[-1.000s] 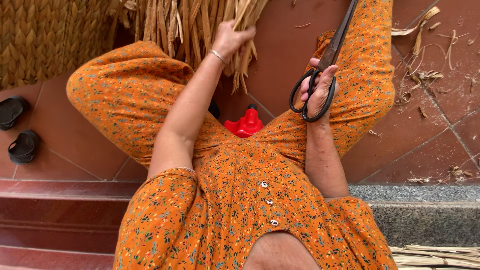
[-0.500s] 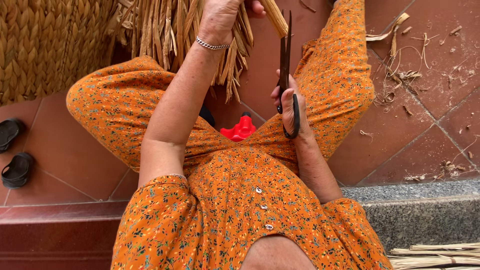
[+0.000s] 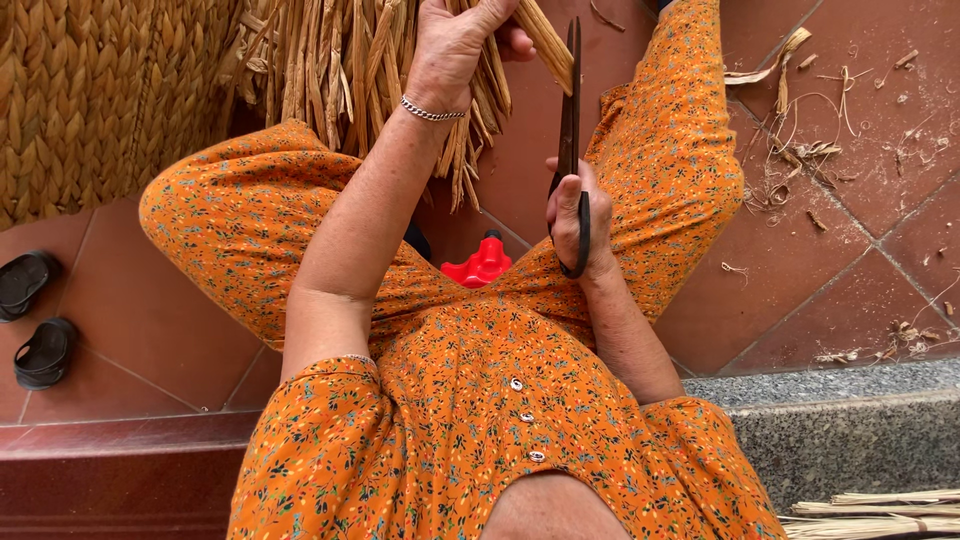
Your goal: The person sits cross-legged on a tiled floor and uses scissors to trim dried plant strips from a woven bundle. They repeatedly pull strips from the bundle, cut them to length, and drop the pieces onto the floor.
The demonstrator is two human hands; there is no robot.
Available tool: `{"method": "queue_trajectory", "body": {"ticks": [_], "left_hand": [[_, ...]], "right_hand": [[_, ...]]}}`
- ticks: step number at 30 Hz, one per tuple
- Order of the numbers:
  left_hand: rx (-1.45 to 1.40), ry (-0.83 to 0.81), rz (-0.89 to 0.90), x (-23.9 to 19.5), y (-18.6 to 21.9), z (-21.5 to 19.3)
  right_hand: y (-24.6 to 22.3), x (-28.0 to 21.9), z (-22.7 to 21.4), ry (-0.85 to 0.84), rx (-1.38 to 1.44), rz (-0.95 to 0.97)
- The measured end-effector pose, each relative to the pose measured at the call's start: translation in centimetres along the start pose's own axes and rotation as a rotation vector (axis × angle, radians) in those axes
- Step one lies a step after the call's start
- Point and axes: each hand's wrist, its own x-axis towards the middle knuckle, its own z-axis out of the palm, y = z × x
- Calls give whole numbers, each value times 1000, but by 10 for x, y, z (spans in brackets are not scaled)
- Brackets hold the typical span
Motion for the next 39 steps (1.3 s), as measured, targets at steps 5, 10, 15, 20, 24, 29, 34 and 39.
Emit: {"method": "queue_trajectory", "body": {"ticks": [5,10,15,20,24,29,34,39], "left_hand": [[38,30,37,3,2,-2],[-84,-5,-168,-11,31,-11],[-101,94,-247,-34,62,-23],[-34,172,-336,-64,91,-37],[-67,191,-345,-90,116,-49],[-2,397,-363,-111,136,-58],[-74,260,-344,-134,153,-74],[-75,229,-357,-155,159,-84]], "right_hand": [[7,1,3,22,-17,4],[14,15,-9,-12,399,174],[31,43,-22,-61,508,181],[47,86,-33,-148,592,235],[57,106,-39,-188,613,261],[62,121,-37,-218,660,351],[62,140,-40,-214,648,332],[56,159,-53,-160,606,309]]}}
